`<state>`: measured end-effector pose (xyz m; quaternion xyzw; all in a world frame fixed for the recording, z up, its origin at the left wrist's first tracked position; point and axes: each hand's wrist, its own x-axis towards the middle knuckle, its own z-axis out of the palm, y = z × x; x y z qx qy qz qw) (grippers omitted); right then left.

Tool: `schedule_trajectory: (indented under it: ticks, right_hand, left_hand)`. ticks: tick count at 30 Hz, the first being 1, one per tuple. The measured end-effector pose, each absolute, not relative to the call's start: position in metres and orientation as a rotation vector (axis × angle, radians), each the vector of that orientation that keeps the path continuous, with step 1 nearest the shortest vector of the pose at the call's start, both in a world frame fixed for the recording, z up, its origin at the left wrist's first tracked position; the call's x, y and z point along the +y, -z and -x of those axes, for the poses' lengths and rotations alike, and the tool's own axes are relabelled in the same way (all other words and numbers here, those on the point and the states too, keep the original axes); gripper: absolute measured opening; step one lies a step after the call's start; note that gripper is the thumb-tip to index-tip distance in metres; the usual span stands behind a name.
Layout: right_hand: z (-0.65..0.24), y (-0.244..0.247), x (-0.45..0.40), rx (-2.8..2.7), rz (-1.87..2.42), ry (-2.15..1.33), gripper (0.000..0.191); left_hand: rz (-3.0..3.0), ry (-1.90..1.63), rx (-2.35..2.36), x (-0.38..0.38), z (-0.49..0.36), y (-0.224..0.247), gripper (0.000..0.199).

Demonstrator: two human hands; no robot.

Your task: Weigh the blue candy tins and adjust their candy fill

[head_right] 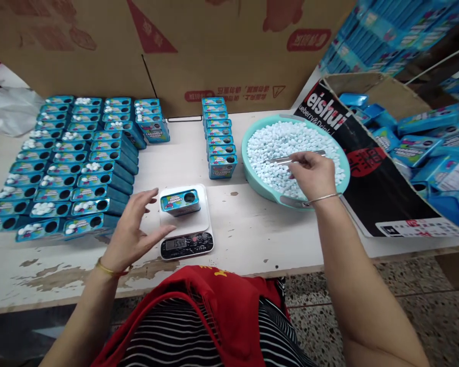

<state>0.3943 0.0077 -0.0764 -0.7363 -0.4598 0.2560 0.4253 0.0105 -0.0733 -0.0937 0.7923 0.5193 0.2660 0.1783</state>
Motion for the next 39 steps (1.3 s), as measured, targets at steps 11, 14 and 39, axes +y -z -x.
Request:
schedule_trajectory:
  ticks: [11,14,39]
  right_hand:
    - [-0.383,0.068,0.008,-0.479,1.145,-1.332,0.015]
    - [-0.365,0.06,0.003,-0.589,1.13,-1.39,0.015]
    - [-0.378,0.069,-0.025,-0.308,1.023,-1.475,0.022]
  left_hand:
    - [-2.566,-0.549,1.201,0.006,-0.093,0.088,0.034]
    - [-2.626,-0.53,1.216,0.029,-0.123,0.096,0.035]
    - [-2.838,0.069,1.891,0.164,-0.008,0.056,0.015]
